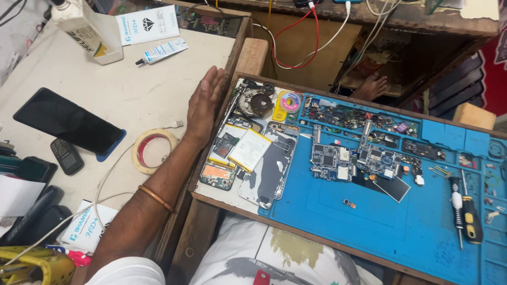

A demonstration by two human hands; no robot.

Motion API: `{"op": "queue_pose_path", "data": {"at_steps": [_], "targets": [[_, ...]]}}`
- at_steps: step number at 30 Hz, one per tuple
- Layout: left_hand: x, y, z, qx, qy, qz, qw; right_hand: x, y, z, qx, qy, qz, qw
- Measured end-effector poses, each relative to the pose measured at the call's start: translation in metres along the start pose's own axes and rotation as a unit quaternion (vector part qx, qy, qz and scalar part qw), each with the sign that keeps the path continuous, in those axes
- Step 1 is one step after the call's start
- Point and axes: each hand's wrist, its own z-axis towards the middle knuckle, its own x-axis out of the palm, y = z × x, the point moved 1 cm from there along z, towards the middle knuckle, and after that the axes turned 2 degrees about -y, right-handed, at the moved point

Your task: The person uses a pink-handled screwdriver to remove screws from a smartphone motherboard on a blue workbench. They lift and reposition the board, then continue unscrewing components while other phone parts and tools are visible nearby.

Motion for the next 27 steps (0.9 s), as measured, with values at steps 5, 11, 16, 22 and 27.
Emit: {"op": "queue_pose_path", "data": {"at_steps": [5,11,16,22,27], "targets": [[0.021,-0.029,-0.008,0.036,-0.042,0.137,0.989,-0.013,-0.002,-0.009,-0.014,-0.007,0.001,1.000],[0.045,-0.071,-0.053,0.179,0.044,0.364,0.913,-0.028,-0.004,-0.022,-0.016,-0.018,0.000,1.000],[0.078,-0.084,-0.092,0.100,0.073,0.248,0.961,-0.027,0.010,-0.024,-0.021,-0.023,-0.001,1.000],[0.132,-0.077,-0.144,0.158,0.270,0.299,0.902,-0.023,0.014,-0.029,-0.010,-0.020,-0.008,1.000],[0.147,-0.066,-0.159,0.138,0.332,0.288,0.888,-0.028,0.008,-0.033,-0.013,-0.028,-0.003,1.000]]}}
